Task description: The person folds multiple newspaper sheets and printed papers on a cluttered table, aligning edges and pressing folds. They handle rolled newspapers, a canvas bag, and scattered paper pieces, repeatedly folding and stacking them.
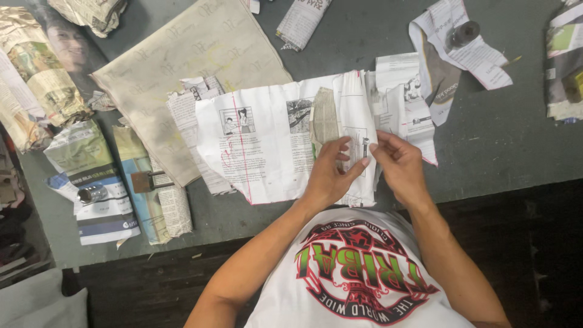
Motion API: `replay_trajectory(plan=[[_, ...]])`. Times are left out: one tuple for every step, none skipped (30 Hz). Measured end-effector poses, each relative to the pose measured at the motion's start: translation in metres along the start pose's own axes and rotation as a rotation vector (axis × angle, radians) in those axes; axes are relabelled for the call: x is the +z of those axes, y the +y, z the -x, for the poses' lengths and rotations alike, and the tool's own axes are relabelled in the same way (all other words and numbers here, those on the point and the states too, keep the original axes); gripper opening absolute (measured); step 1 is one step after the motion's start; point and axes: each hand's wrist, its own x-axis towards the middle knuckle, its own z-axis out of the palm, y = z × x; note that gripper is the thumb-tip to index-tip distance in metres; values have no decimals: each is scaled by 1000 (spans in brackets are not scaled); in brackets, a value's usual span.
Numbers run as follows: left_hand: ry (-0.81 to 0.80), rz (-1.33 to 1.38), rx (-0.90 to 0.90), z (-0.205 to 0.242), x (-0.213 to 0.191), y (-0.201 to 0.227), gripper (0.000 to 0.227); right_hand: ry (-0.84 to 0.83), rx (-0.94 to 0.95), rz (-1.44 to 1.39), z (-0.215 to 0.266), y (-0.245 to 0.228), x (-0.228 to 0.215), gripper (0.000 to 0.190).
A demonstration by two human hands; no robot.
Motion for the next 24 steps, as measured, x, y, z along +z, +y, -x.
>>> replay_trajectory(plan=[[-4, 9, -3, 3, 0, 0, 66, -16, 69, -100, 3, 1, -1, 35], [9, -9, 29, 5, -1, 0, 69, -31, 138, -201, 6, 1, -2, 35], [22, -24, 67, 4, -1, 0, 72, -45, 200, -299, 5, -1, -5, 35], [34, -39, 106, 3, -2, 0, 75, -60, 207, -344, 5, -2, -5, 34], [17, -10, 51, 2, -3, -1, 75, -78, 215, -388, 4, -4, -4, 33], [0, 20, -3, 1, -4, -2, 76, -97, 223, -432, 4, -6, -3, 33], [-17, 49, -60, 1, -6, -4, 77, -128, 242, -424, 4, -8, -2, 34], [-29, 70, -68, 2, -8, -6, 80, -159, 262, -416, 3, -9, -1, 36], [-38, 90, -75, 1, -11, -9, 82, -194, 280, -409, 2, -9, 0, 38], [-46, 109, -81, 1, -13, -11, 85, -206, 229, -326, 1, -8, 5, 36], [-37, 115, -81, 0, -15, -13, 82, -214, 179, -243, 0, -7, 9, 34], [-29, 122, -81, -1, -18, -15, 79, -221, 128, -159, 0, -5, 13, 34], [-24, 129, -81, -1, -19, -16, 77, -185, 37, -14, 1, -3, 16, 34], [-11, 160, -100, -2, -22, -17, 72, -147, -55, 131, 3, -1, 18, 35], [0, 192, -120, -3, -25, -17, 68, -107, -145, 277, 4, 0, 19, 37], [11, 224, -140, -3, -28, -17, 63, -93, -160, 317, 6, 0, 19, 40], [15, 281, -186, -4, -32, -16, 61, -85, -178, 356, 6, 0, 19, 43], [19, 337, -233, -4, -37, -15, 58, -76, -195, 395, 6, -1, 20, 46], [25, 393, -283, -2, -42, -15, 56, -69, -203, 415, 7, -3, 20, 48], [32, 414, -309, -1, -47, -14, 52, -62, -212, 435, 8, -4, 21, 50], [34, 436, -334, -1, -51, -14, 48, -50, -220, 456, 9, -6, 21, 51], [36, 458, -359, 0, -55, -14, 44, -51, -215, 477, 11, -8, 22, 53], [63, 452, -358, -1, -59, -15, 41, -46, -214, 499, 11, -10, 22, 55], [90, 446, -357, -1, -64, -16, 37, -41, -213, 522, 10, -12, 22, 57]])
